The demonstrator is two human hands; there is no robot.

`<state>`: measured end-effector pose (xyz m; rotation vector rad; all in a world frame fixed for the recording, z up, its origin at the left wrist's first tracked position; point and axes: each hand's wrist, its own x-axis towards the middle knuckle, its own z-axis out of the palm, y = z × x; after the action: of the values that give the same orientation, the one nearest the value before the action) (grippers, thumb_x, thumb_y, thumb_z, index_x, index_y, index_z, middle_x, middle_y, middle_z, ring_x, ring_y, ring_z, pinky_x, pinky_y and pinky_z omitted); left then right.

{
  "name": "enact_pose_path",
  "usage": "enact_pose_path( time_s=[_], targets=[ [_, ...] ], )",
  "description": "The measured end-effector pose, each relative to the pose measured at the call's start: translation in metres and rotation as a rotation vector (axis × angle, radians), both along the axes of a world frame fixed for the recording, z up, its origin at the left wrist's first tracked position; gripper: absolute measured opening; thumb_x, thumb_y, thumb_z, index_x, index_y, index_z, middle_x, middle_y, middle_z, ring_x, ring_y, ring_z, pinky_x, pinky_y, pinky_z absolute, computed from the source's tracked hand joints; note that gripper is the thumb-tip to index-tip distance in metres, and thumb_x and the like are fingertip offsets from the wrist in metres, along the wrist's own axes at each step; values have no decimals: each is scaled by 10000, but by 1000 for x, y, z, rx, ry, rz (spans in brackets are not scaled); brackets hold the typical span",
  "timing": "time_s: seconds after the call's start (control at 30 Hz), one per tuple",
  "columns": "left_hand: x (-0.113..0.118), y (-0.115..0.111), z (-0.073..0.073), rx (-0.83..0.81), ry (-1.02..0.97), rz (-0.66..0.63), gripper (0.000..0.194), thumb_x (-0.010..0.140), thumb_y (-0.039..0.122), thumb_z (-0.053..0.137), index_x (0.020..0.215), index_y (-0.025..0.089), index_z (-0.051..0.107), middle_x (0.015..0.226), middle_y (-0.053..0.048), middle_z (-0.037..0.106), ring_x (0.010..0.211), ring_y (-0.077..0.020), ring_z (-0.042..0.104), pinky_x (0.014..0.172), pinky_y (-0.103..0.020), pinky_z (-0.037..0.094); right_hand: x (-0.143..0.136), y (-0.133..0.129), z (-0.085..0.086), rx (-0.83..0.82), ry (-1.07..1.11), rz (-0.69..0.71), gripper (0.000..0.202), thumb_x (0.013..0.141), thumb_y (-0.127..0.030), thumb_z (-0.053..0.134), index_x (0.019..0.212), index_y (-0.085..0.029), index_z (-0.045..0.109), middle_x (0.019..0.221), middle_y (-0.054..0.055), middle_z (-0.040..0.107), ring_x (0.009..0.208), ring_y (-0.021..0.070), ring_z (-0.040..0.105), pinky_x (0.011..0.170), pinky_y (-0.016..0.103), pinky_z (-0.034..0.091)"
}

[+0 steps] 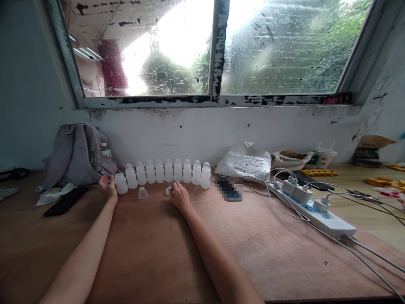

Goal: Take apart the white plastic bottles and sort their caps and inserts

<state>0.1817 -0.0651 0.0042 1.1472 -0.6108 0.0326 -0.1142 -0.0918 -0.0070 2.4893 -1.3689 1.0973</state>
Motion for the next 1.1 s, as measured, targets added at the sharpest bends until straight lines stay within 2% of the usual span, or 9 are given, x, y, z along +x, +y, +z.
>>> enact_pose_path(
  time_s=[0.1, 0.17, 0.27, 0.33, 0.47, 0.57, 0.63, 0.8, 1.1],
  targets=[
    [-12, 7, 22, -31, -99, 118, 354, 761, 336, 496, 1072, 184, 420, 1173, -95, 428, 1133, -205, 365, 948, -361, 269, 0, -1, -1, 4, 15, -27, 176, 824, -288, 399, 855, -161, 518, 871, 79, 550, 818, 182, 492, 699, 257, 331],
    [-34, 9, 38, -42, -272, 169, 268, 791, 307, 452, 1021, 170, 455, 1096, -86, 467, 1052, -194, 421, 896, -343, 320, 0, -2, -3, 34, 39, -44, 234, 805, -334, 439, 953, -166, 512, 943, 90, 551, 883, 204, 480, 732, 282, 327],
    [-88, 5, 48, 25, -573, -26, 195, 800, 262, 433, 964, 169, 484, 919, -51, 526, 860, -161, 502, 781, -303, 396, -1, -6, -5, 103, 93, -31, 320, 774, -382, 484, 1027, -186, 503, 1012, 88, 551, 947, 224, 461, 764, 312, 323],
    [-128, -1, 39, 176, -771, -293, 176, 794, 241, 443, 945, 178, 506, 879, -41, 538, 810, -150, 514, 746, -284, 417, -1, -8, -6, 120, 107, -15, 291, 764, -374, 497, 975, -177, 530, 978, 85, 570, 941, 222, 468, 765, 308, 329],
    [-176, -10, 1, 265, -840, -423, 192, 689, 211, 584, 876, 174, 560, 859, -53, 562, 820, -173, 536, 758, -293, 434, 1, -10, -6, 85, 96, 1, 212, 756, -278, 497, 912, -141, 538, 921, 91, 588, 895, 204, 495, 762, 284, 344],
    [-176, -14, -16, 317, -831, -469, 45, 726, 193, 539, 730, 171, 579, 728, -33, 578, 702, -149, 554, 690, -273, 452, 3, -10, -7, 50, 86, 33, 248, 732, -270, 520, 931, -123, 521, 878, 86, 596, 851, 192, 514, 762, 271, 356],
    [-168, -14, -19, 343, -811, -487, 69, 741, 205, 526, 719, 167, 579, 715, -30, 588, 659, -133, 559, 659, -255, 459, 3, -9, -7, 26, 80, 57, 273, 718, -279, 537, 940, -122, 517, 866, 79, 597, 843, 192, 517, 765, 269, 364],
    [-160, -15, -18, 402, -760, -519, 159, 692, 224, 595, 833, 154, 571, 752, -37, 632, 650, -126, 590, 615, -226, 473, 1, -7, -5, -43, 37, 78, 280, 745, -201, 482, 1016, -132, 494, 975, 90, 571, 905, 199, 491, 793, 285, 364],
    [-167, -7, -13, 493, -788, -495, 91, 687, 183, 551, 772, 151, 561, 687, -34, 619, 631, -144, 574, 613, -246, 428, 1, -5, -6, -108, 54, 159, 344, 749, -139, 447, 1090, -158, 479, 1069, 95, 530, 960, 202, 461, 811, 294, 355]
  ],
)
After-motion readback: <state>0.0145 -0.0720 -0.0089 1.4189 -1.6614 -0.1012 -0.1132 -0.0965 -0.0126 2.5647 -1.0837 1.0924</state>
